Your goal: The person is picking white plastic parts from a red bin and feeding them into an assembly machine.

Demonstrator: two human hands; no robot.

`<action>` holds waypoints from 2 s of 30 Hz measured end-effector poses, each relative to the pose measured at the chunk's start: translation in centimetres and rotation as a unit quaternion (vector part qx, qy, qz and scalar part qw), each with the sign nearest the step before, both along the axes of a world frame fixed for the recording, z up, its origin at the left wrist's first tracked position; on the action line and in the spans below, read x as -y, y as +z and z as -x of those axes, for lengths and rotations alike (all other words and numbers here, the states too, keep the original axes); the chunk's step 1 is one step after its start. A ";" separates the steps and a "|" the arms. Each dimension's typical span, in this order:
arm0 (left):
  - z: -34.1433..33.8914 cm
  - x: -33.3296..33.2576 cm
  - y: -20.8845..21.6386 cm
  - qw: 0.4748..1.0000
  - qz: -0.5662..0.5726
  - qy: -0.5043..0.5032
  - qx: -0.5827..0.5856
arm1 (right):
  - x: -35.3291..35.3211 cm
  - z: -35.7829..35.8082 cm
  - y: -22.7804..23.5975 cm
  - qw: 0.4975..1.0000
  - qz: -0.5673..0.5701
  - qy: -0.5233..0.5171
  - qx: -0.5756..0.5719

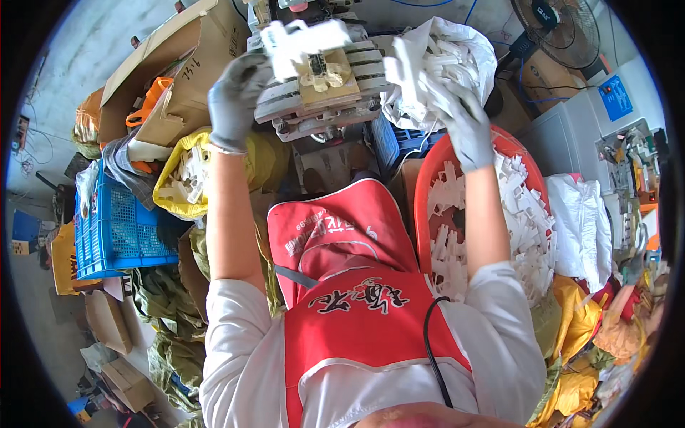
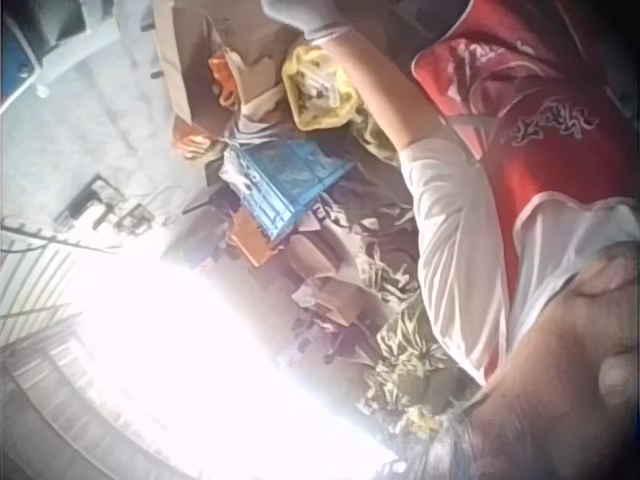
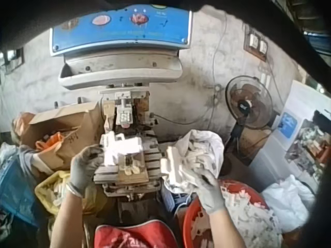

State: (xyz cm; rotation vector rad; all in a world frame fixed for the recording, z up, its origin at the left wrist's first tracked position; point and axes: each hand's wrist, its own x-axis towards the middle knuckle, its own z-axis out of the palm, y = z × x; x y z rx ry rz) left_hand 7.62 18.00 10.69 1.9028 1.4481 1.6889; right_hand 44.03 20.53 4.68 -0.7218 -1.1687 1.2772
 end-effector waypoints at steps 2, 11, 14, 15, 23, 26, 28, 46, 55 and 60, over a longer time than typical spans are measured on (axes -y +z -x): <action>1.8 1.6 0.1 0.996 0.009 0.026 0.083 | -2.0 3.3 1.2 0.998 -0.021 0.043 0.040; 4.9 13.8 -6.2 0.973 0.078 0.134 0.171 | -4.2 9.5 5.0 0.875 -0.209 0.096 0.427; 5.7 15.7 -9.1 0.966 0.072 0.138 0.206 | -4.8 8.8 5.3 0.805 -0.282 0.102 0.512; 5.9 16.4 -9.5 0.968 0.097 0.187 0.136 | -5.1 8.4 4.2 0.788 -0.405 0.022 0.464; 9.4 25.4 -16.1 0.922 0.186 0.320 0.112 | 5.2 -8.3 -12.4 0.912 0.083 -0.048 0.399; 13.1 29.2 -21.2 0.913 0.211 0.329 0.121 | 11.0 -15.4 -19.4 0.782 0.242 -0.086 0.568; 14.6 30.2 -23.5 0.863 0.284 0.396 0.134 | 14.5 -17.6 -23.0 0.782 0.271 -0.115 0.549; 9.6 23.8 -18.9 0.910 0.293 0.293 0.019 | 10.7 -16.4 -26.1 0.615 0.112 0.004 0.781; 3.1 12.3 -7.0 0.970 0.087 0.189 -0.125 | 16.4 -17.1 -25.1 0.849 0.355 0.075 0.384; -1.2 4.8 -0.8 0.979 0.021 0.073 -0.190 | 16.9 -15.5 -22.8 0.912 0.388 -0.082 0.106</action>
